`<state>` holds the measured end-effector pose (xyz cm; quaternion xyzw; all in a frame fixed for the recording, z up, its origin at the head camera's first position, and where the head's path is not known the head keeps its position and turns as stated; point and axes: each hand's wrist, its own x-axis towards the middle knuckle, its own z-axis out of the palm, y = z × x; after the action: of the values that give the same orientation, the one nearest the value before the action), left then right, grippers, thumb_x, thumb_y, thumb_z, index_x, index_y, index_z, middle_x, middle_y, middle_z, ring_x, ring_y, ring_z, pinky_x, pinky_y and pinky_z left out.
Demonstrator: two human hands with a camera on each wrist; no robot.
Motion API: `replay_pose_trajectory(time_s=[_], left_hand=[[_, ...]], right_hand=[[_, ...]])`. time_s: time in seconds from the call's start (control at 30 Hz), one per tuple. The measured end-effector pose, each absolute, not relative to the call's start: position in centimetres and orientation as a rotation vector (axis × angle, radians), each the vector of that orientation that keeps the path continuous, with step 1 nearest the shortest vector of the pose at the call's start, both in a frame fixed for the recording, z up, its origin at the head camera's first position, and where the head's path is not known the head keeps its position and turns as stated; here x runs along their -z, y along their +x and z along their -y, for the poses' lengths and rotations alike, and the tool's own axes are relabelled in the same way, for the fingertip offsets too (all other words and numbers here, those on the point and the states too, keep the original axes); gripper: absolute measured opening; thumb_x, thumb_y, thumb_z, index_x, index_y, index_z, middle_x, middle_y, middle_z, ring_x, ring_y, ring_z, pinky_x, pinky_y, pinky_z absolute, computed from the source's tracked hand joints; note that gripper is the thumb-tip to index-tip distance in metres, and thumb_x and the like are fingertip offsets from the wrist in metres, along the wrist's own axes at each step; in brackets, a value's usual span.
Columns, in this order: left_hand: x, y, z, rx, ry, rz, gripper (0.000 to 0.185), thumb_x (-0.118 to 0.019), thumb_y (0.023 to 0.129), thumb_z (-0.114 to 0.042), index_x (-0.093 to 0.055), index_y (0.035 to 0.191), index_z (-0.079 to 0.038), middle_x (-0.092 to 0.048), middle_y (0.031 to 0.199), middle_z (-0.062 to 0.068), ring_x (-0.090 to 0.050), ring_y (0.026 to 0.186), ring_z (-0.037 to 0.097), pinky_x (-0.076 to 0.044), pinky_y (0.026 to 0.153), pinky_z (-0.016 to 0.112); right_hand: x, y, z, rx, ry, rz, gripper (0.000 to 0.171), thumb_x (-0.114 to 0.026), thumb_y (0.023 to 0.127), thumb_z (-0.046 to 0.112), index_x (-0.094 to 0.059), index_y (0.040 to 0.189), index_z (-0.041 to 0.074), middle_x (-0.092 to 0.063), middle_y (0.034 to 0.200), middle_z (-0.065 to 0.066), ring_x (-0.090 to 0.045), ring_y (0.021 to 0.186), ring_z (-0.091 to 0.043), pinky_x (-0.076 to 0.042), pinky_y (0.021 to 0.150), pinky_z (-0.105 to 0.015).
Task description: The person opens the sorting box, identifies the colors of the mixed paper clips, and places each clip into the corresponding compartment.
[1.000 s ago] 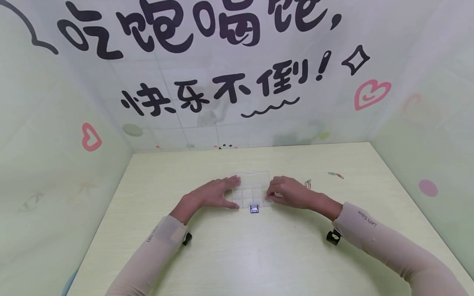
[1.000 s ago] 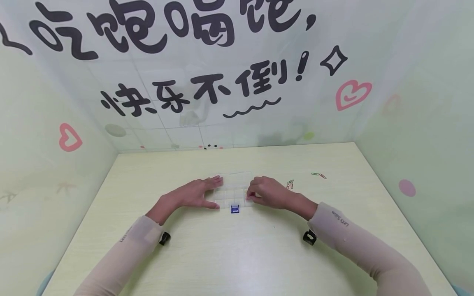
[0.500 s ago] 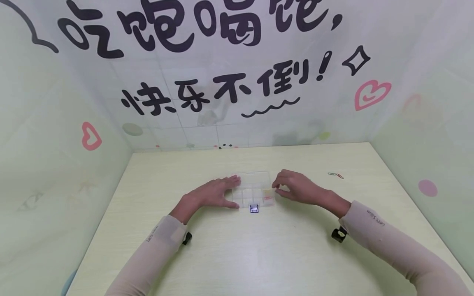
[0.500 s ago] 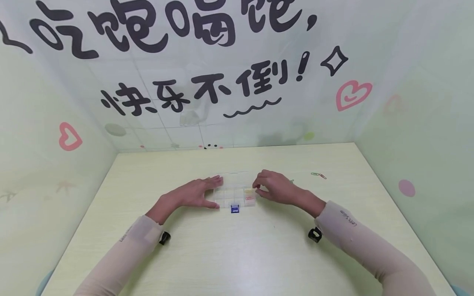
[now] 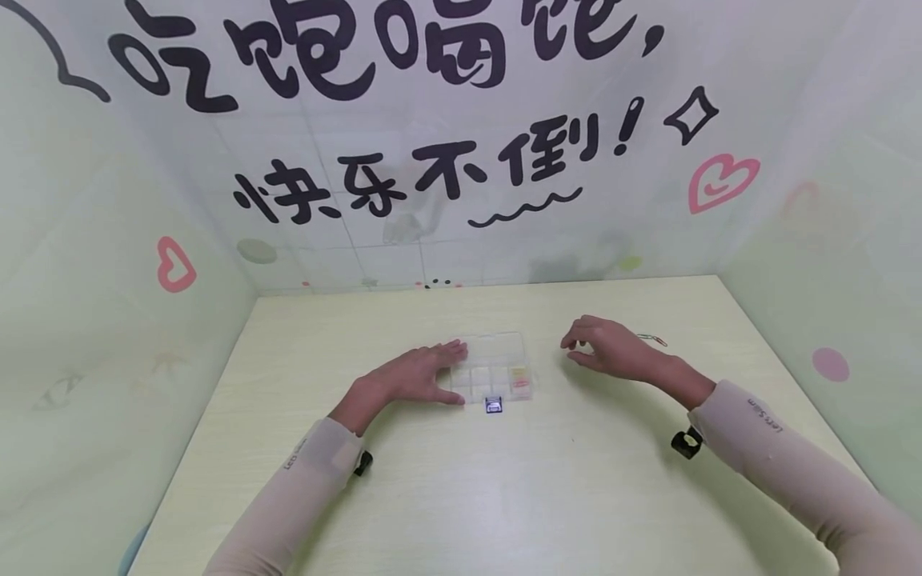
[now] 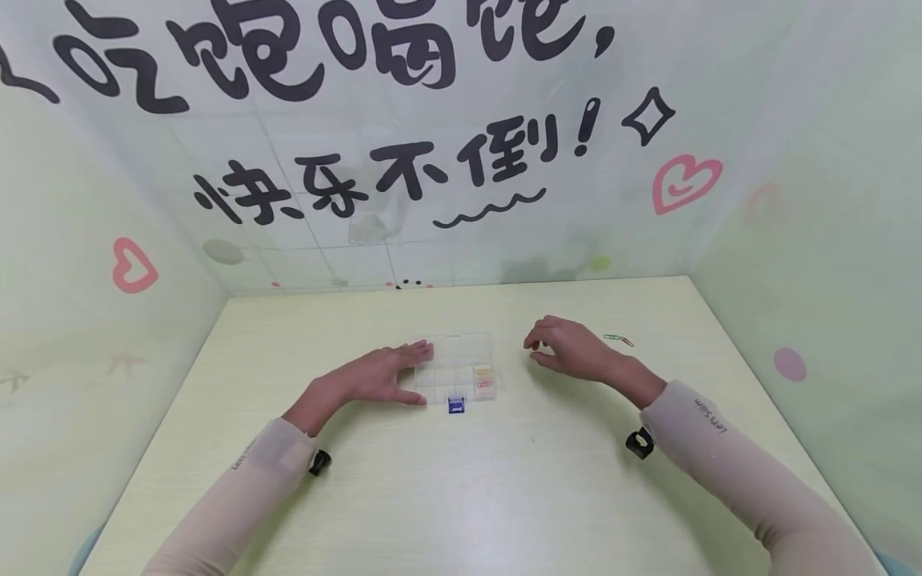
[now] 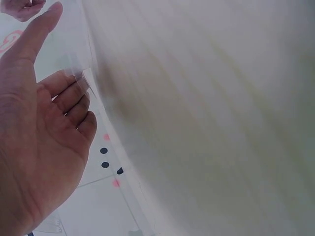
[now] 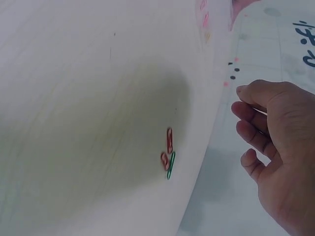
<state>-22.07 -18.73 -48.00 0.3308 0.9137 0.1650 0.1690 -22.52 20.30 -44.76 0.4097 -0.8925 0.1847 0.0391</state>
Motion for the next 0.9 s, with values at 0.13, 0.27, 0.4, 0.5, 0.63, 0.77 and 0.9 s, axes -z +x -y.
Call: replay_pose_trajectory(time_s=[0.13,0.27,0.4,0.5,0.63,0.77,0.9], left_hand=[[48.0,-22.1,18.8,-0.471,0.936,-2.598,0.097,-0.077,0.091,-0.06,-0.037,0.165,-0.012,-0.028,0.174,0.005,-0.026,0.161,0.025,-0.025,0.13,0.049],[48.1,-22.2,18.8,-0.475,0.942,-2.596,0.097,-0.077,0.091,-0.06,-0.037,0.165,-0.011,-0.027,0.174,0.006,-0.025,0.161,0.025,-0.025,0.13,0.05],[48.2,-22.2,18.8,-0.478,0.948,-2.591,0.097,-0.076,0.091,-0.06,-0.037,0.165,-0.011,-0.028,0.174,0.006,-0.025,0.161,0.025,-0.025,0.13,0.05],[48.2,-22.2,18.8,-0.483,0.949,-2.589,0.097,-0.076,0.091,-0.06,-0.038,0.165,-0.011,-0.028,0.174,0.006,-0.025,0.161,0.025,-0.025,0.13,0.05],[48.1,-22.2,18.8,-0.482,0.944,-2.589,0.097,-0.076,0.091,-0.06,-0.037,0.165,-0.011,-0.028,0.174,0.005,-0.025,0.161,0.024,-0.025,0.13,0.05],[47.9,-22.0,18.8,-0.48,0.935,-2.588,0.097,-0.076,0.091,-0.061,-0.037,0.165,-0.011,-0.027,0.174,0.005,-0.025,0.161,0.025,-0.025,0.13,0.05],[47.7,-21.9,18.7,-0.484,0.931,-2.584,0.097,-0.076,0.091,-0.061,-0.038,0.165,-0.011,-0.028,0.174,0.006,-0.026,0.161,0.027,-0.026,0.129,0.052]], right_hand=[[44.9,-22.9,-21.3,-0.554,1.248,2.743,0.018,-0.081,0.089,-0.001,-0.079,0.107,0.001,-0.074,0.1,-0.007,-0.069,0.092,-0.025,-0.06,0.076,-0.04],[45.3,-23.2,-22.2,-0.537,1.238,2.763,0.016,-0.081,0.089,-0.001,-0.079,0.105,0.001,-0.073,0.099,-0.005,-0.069,0.092,-0.024,-0.06,0.076,-0.039],[45.6,-23.4,-22.9,-0.516,1.263,2.772,0.017,-0.082,0.088,-0.003,-0.079,0.104,0.0,-0.074,0.098,-0.007,-0.069,0.091,-0.026,-0.06,0.077,-0.041],[45.9,-23.6,-23.4,-0.504,1.299,2.777,0.016,-0.081,0.088,-0.005,-0.079,0.103,0.0,-0.074,0.097,-0.007,-0.069,0.09,-0.026,-0.06,0.077,-0.04],[46.3,-23.8,-23.9,-0.512,1.332,2.795,0.015,-0.08,0.088,-0.005,-0.08,0.101,0.003,-0.074,0.096,-0.004,-0.069,0.09,-0.023,-0.06,0.078,-0.038],[46.7,-24.0,-24.1,-0.531,1.353,2.808,0.014,-0.082,0.087,-0.004,-0.081,0.099,0.005,-0.074,0.096,-0.002,-0.068,0.09,-0.021,-0.06,0.078,-0.038],[47.1,-24.2,-24.3,-0.531,1.369,2.813,0.015,-0.083,0.086,-0.004,-0.081,0.098,0.006,-0.074,0.095,-0.001,-0.067,0.09,-0.02,-0.06,0.078,-0.037]])
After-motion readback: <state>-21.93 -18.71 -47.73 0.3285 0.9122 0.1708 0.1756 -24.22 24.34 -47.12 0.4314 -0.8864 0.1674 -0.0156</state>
